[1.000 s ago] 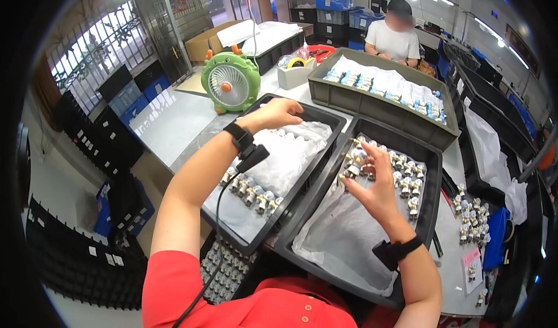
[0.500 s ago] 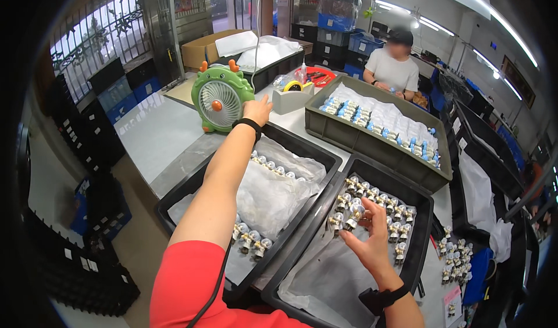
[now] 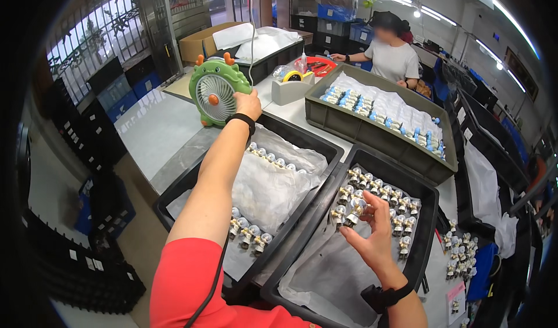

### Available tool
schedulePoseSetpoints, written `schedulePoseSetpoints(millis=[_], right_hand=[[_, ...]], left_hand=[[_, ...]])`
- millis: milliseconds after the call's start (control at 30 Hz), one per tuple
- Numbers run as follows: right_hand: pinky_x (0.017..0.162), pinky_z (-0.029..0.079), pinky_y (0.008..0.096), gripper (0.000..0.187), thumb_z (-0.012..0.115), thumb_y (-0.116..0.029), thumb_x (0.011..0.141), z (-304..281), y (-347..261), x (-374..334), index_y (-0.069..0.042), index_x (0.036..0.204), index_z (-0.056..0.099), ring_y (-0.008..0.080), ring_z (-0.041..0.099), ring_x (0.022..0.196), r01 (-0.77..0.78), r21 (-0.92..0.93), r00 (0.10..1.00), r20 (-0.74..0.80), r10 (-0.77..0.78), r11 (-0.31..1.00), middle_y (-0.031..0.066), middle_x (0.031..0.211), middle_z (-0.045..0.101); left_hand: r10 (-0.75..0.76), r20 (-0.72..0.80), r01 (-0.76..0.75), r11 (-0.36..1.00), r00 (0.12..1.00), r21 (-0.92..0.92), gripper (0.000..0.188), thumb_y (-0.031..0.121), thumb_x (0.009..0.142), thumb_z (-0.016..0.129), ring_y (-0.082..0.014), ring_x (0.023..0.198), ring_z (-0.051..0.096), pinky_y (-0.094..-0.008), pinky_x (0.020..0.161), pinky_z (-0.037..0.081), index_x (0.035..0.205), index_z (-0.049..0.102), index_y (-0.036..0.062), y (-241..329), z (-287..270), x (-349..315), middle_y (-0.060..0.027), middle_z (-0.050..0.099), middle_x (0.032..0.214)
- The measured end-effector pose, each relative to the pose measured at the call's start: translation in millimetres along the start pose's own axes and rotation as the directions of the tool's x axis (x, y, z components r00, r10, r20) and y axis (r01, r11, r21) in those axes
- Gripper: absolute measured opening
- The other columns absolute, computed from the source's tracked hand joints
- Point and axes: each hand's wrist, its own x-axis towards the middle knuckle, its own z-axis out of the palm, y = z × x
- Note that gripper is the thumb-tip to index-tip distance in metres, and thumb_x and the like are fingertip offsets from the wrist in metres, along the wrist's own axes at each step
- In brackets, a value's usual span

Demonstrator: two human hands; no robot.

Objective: The person picks up small cylindrical components from a tray and assembles them by hand, twisting parts together. They place the assembled units into a second tray lined with white paper. The process is repeated continuously throughout the clip.

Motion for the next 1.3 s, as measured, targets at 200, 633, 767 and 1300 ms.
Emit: schedulePoseSetpoints(millis=[200,633,767,1300], right_hand=[[0.082,0.045,0.0276,0.074,0.075,-0.006,0.063,-0.4,-4.1,-0.6,-0.007,0.129,0.043,0.0144,0.047,0.095,0.034,-0.006,0.999,-0.003,-0.034,0.999,0.0046,0.117,0.042],[0.079,0.047,0.0302,0.071,0.075,-0.009,0.063,0.1,-4.0,-0.5,-0.009,0.128,0.045,0.0170,0.050,0.095,0.074,-0.046,0.996,-0.039,-0.075,0.996,0.0062,0.117,0.045],[0.080,0.047,0.0301,0.071,0.075,-0.009,0.063,1.9,-6.0,-2.2,-0.009,0.127,0.045,0.0171,0.050,0.095,0.081,-0.059,0.996,-0.036,-0.084,0.995,0.0063,0.115,0.045],[0.073,0.049,0.0292,0.072,0.079,-0.013,0.063,-2.7,-3.2,-3.0,-0.006,0.126,0.045,0.0175,0.053,0.089,0.210,-0.052,0.970,-0.112,-0.215,0.976,0.0086,0.112,0.045]], left_hand=[[0.021,-0.005,-0.021,0.998,1.000,-0.055,0.031,0.023,0.086,0.049,-0.0322,0.103,0.058,-0.0600,0.085,0.041,0.110,0.065,0.0096,-5.5,4.4,-4.2,-0.0050,0.048,0.125],[0.037,-0.156,-0.105,0.884,0.987,-0.456,0.021,0.015,0.080,0.058,-0.0338,0.093,0.063,-0.0464,0.076,0.052,0.098,0.065,0.0057,-26.2,9.2,-45.4,-0.0118,0.046,0.124],[0.041,-0.159,-0.120,0.842,0.986,-0.526,0.027,0.018,0.075,0.067,-0.0358,0.095,0.061,-0.0446,0.080,0.050,0.099,0.062,0.0052,-36.0,5.7,-62.4,-0.0150,0.047,0.122],[0.327,-0.489,-0.399,-0.307,0.809,-0.864,0.037,0.015,0.086,0.063,-0.0135,0.097,0.059,-0.0279,0.082,0.049,0.121,0.055,0.0058,40.3,-161.1,-205.6,-0.0056,0.060,0.112]])
